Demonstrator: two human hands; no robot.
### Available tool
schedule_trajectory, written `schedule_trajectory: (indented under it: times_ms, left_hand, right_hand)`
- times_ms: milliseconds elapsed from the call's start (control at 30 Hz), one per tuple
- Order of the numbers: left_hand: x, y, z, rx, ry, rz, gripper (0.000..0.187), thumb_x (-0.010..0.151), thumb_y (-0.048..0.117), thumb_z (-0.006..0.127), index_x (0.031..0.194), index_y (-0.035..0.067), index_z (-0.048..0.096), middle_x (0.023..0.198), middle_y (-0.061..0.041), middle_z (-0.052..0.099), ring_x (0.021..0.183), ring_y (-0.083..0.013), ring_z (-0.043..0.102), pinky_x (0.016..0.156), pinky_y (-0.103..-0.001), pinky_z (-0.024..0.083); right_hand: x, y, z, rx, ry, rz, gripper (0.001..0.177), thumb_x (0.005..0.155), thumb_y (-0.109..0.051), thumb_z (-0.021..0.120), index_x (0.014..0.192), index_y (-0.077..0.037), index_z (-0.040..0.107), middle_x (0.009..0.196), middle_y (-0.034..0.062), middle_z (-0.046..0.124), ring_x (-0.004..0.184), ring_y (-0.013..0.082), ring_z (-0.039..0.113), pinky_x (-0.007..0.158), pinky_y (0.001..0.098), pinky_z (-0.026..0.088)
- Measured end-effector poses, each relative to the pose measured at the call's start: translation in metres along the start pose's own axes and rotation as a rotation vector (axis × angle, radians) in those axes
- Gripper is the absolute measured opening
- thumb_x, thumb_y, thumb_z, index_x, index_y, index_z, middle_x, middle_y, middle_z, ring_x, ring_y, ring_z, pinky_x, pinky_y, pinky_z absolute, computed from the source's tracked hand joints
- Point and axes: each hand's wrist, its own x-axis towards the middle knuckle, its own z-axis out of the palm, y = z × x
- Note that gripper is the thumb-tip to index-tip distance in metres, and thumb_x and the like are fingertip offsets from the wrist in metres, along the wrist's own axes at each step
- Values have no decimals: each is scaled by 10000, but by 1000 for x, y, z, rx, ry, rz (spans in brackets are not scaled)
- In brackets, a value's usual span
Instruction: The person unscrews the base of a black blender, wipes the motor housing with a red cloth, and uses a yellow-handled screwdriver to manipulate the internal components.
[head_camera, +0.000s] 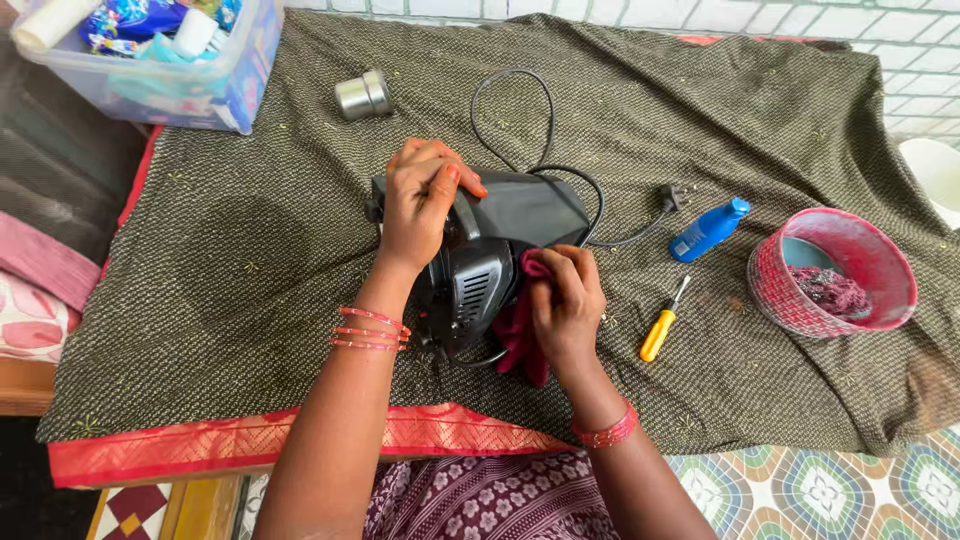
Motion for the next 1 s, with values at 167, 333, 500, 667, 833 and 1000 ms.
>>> schedule_trajectory:
  times_ms: [167,333,500,667,833,1000]
  left_hand:
    - [2,0,-1,-17,-10,-46,424,1063,294,500,787,91,751,868,-27,714,953,-224,549,914,-372,426]
    - [0,-1,0,9,-8,4,430,1059,303,508,775,92,752,852,-31,720,936,-224,555,911,-381,419]
    - [1,1,0,11,9,-8,404,1043,290,521,774,99,752,838,-27,715,913,-214,570,905,-377,431]
    - [-2,5,3,35,25,1,388,1025,285,533,749,119,750,810,-4,708,892,-187,597,910,-376,443]
    - [-3,8,3,48,27,-1,398,1043,290,520,763,123,747,849,3,712,943,-195,598,964,-374,430]
    - [-2,6,3,33,20,-17,411,1044,295,515,758,118,751,850,-5,715,957,-200,606,969,-375,430]
  right_hand:
    - [-23,4,-5,143,-112,-22,195,805,22,597,978,-52,650,1053,144,648,974,311,678,873,382,555]
    - [-14,17,-8,453,44,298,242,888,18,528,1102,-11,638,1020,152,652,932,326,633,875,360,532]
    - [6,1,-5,77,16,-15,233,856,6,653,1089,-2,637,1030,169,637,920,334,663,826,385,542]
    - [7,-4,-3,-6,-36,20,257,849,-11,651,1106,5,646,1025,166,637,895,347,667,784,411,553]
    - [-9,1,-6,7,-55,-45,223,840,-36,616,1061,-12,640,985,162,622,882,363,652,780,409,541]
    - [-12,23,-12,414,-45,105,175,894,-31,534,1020,-34,655,969,109,660,894,242,636,838,333,522]
